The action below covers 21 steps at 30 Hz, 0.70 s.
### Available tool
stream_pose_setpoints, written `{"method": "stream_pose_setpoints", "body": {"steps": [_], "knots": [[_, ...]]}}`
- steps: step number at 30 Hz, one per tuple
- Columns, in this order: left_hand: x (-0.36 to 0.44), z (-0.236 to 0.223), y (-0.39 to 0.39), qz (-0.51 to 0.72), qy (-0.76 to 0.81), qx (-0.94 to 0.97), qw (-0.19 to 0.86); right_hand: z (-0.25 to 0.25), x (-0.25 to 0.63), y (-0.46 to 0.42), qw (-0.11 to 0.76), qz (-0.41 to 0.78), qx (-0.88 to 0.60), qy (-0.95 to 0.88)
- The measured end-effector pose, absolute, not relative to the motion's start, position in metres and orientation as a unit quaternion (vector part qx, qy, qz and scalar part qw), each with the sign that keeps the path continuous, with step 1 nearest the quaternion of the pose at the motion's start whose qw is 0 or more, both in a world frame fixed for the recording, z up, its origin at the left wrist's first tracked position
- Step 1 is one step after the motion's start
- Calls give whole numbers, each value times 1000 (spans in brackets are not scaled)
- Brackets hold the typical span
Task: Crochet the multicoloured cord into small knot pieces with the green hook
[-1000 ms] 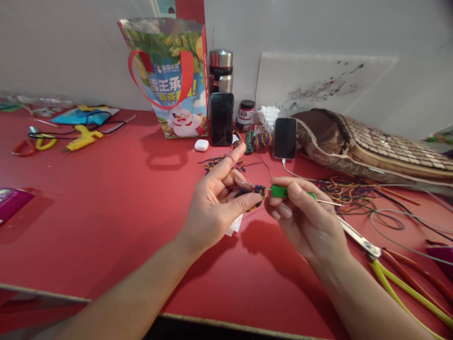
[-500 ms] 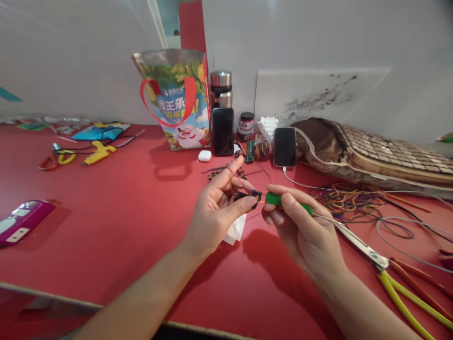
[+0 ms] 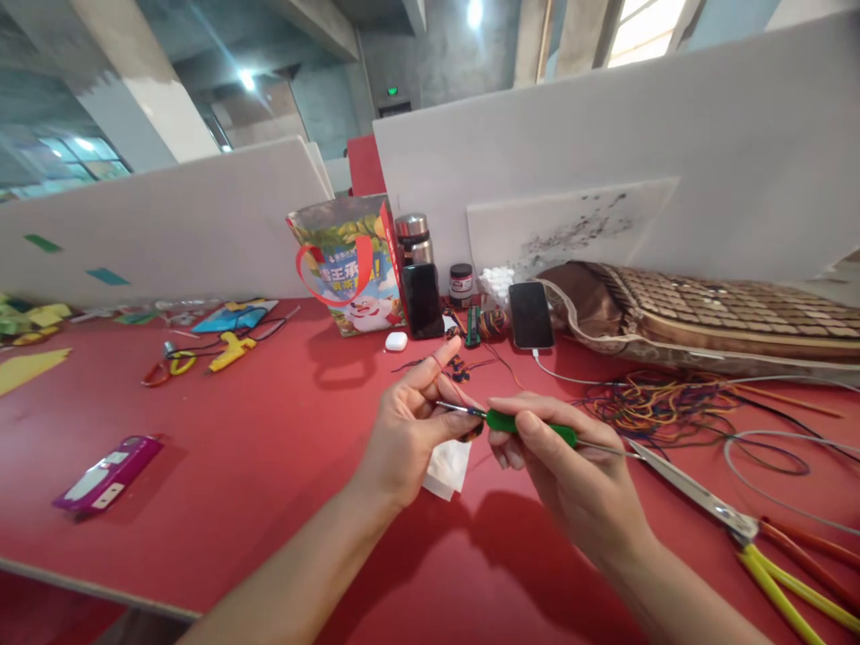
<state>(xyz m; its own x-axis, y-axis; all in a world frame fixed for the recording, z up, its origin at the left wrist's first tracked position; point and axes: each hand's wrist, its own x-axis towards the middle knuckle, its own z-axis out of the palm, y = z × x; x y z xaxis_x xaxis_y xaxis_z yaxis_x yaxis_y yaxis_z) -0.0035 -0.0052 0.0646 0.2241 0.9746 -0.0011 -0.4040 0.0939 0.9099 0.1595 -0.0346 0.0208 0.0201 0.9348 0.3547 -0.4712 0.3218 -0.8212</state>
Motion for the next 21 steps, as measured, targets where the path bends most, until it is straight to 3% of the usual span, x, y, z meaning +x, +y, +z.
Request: {"method": "stream_pose_setpoints", "body": {"steps": [14,21], "knots": [[7,69,-5,539,345,435,633,27,161,-29,691,526,-266,-419],[7,61,-2,529,363,427,637,17,165,-28,678,404,-313,-529]]}}
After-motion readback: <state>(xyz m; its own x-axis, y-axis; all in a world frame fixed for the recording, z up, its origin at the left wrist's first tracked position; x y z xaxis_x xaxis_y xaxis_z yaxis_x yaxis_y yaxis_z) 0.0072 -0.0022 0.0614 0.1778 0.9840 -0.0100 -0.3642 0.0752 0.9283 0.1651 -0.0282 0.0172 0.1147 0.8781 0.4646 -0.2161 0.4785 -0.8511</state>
